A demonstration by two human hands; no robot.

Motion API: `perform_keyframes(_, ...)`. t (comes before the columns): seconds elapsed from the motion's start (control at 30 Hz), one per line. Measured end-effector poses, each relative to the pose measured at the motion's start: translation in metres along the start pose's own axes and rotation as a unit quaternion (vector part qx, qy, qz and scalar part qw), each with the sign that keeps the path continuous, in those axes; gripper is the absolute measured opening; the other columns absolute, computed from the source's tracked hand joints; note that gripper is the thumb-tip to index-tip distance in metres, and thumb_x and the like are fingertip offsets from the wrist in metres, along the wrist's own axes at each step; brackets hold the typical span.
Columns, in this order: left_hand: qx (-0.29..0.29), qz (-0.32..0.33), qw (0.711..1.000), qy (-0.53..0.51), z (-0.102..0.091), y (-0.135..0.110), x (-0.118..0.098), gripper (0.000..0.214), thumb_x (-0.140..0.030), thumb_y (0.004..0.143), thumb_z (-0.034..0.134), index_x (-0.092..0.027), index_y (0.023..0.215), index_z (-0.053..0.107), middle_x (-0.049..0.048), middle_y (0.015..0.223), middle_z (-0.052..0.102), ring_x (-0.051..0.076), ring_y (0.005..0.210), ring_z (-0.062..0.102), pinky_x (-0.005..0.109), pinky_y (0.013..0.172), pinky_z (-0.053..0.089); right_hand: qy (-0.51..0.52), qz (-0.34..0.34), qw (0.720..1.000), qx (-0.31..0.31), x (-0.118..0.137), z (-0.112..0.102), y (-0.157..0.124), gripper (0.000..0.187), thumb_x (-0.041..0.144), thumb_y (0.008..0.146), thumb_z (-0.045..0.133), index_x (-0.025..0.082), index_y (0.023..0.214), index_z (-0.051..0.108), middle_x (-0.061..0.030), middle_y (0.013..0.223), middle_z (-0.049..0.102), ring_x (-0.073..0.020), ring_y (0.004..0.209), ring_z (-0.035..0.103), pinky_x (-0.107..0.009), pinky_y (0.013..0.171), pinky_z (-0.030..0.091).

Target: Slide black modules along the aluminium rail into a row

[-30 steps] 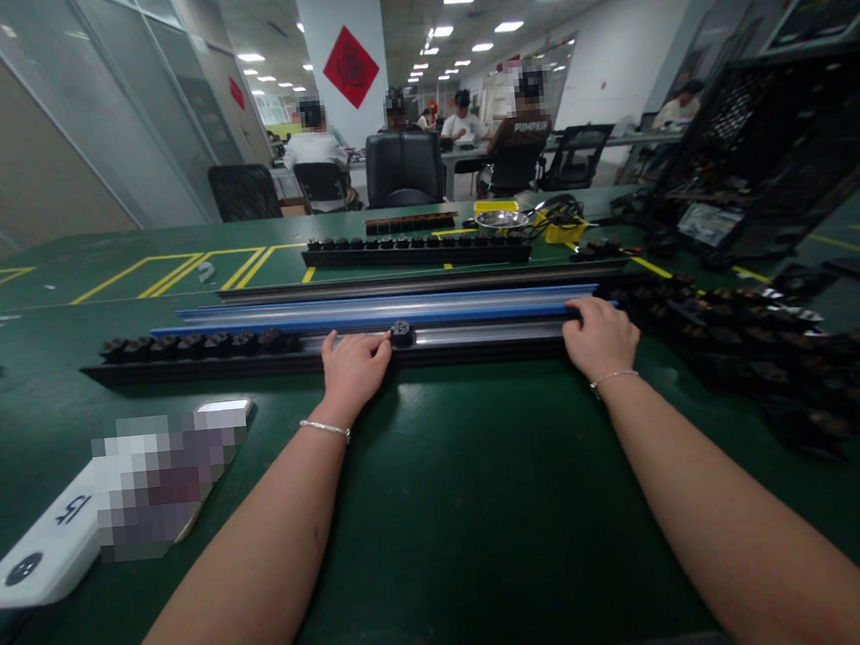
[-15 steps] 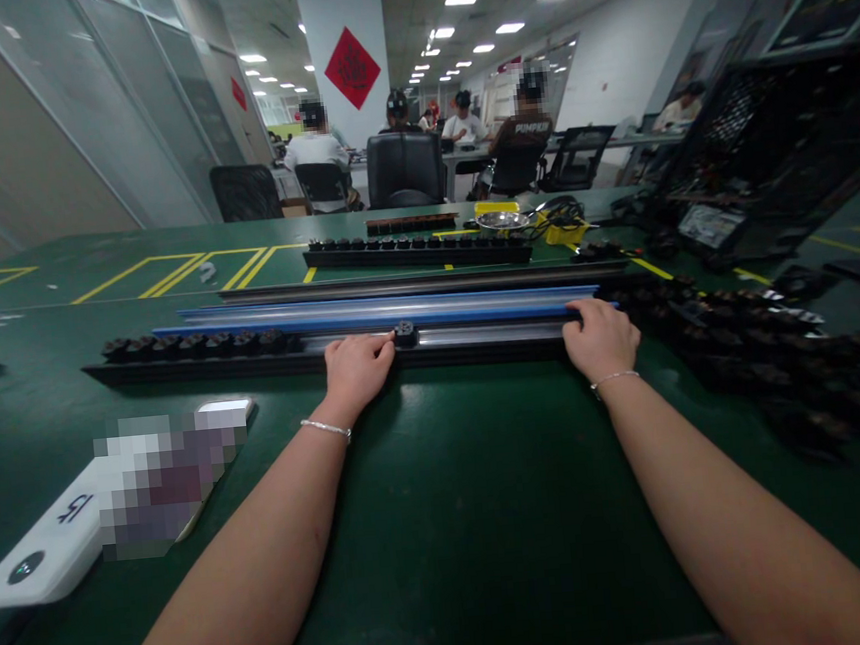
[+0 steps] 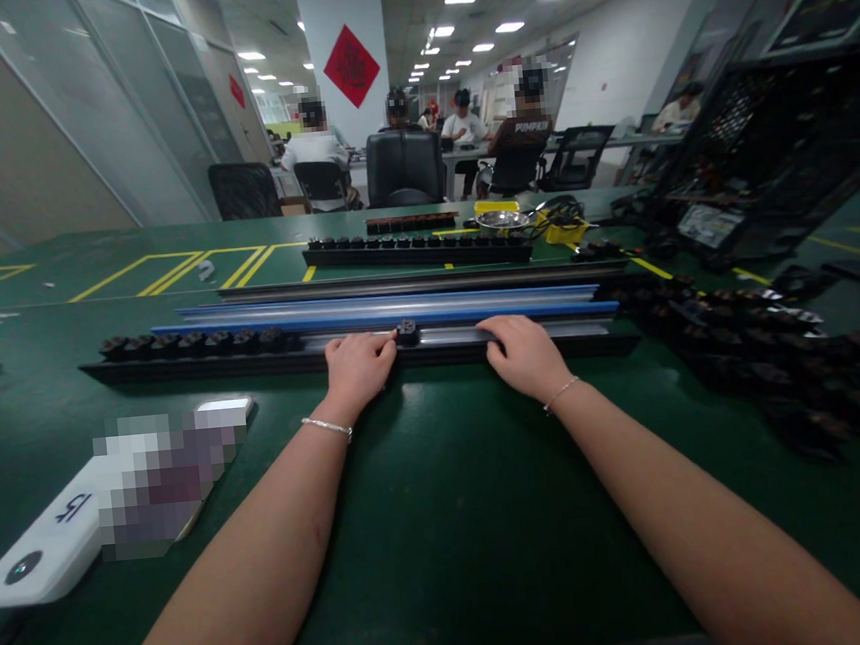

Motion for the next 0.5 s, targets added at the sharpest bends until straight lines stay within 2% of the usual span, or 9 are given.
perform_keyframes(0.13,-0.003,0.005,1.000,0.003,0.000,-0.001,-0.003,0.038,-0.037,0.088,0.036,-0.033,0.109,0.068,0.0025,0.107,0.071,0.023,0.104,0.059,0.042,0.093,0.032,0.020,-0.050,0.997,0.059,0.041,0.015,0.005,0.045,0.019,0.082,0.042,0.019,0.125,0.055,-0.0060,0.126,0.059,-0.0220,0.115,0.050,-0.038,0.098,0.035)
perform_keyframes(0.23,-0.010,0.017,1.000,0.001,0.000,-0.001,-0.005,0.038,-0.037,0.088,0.037,-0.032,0.109,0.068,0.0020,0.107,0.071,0.022,0.104,0.059,0.041,0.094,0.032,0.016,-0.058,0.995,0.077,0.059,0.023,0.008,0.049,0.019,0.082,0.044,0.024,0.130,0.051,-0.0040,0.127,0.059,-0.0224,0.114,0.051,-0.039,0.099,0.033)
perform_keyframes(0.5,-0.009,0.022,1.000,-0.005,0.001,-0.001,-0.007,0.038,-0.037,0.088,0.037,-0.032,0.110,0.068,0.0017,0.107,0.071,0.022,0.104,0.059,0.042,0.095,0.031,-0.015,-0.060,0.996,0.057,0.061,0.030,0.008,0.049,0.017,0.081,0.043,0.024,0.128,0.052,-0.0059,0.123,0.061,-0.0231,0.111,0.051,-0.039,0.098,0.030)
Point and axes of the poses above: each hand's wrist, its own y-axis towards the middle knuckle, its own z-axis out of the palm, x = y × z, the point moved 4 cm from there along y, towards the middle knuckle
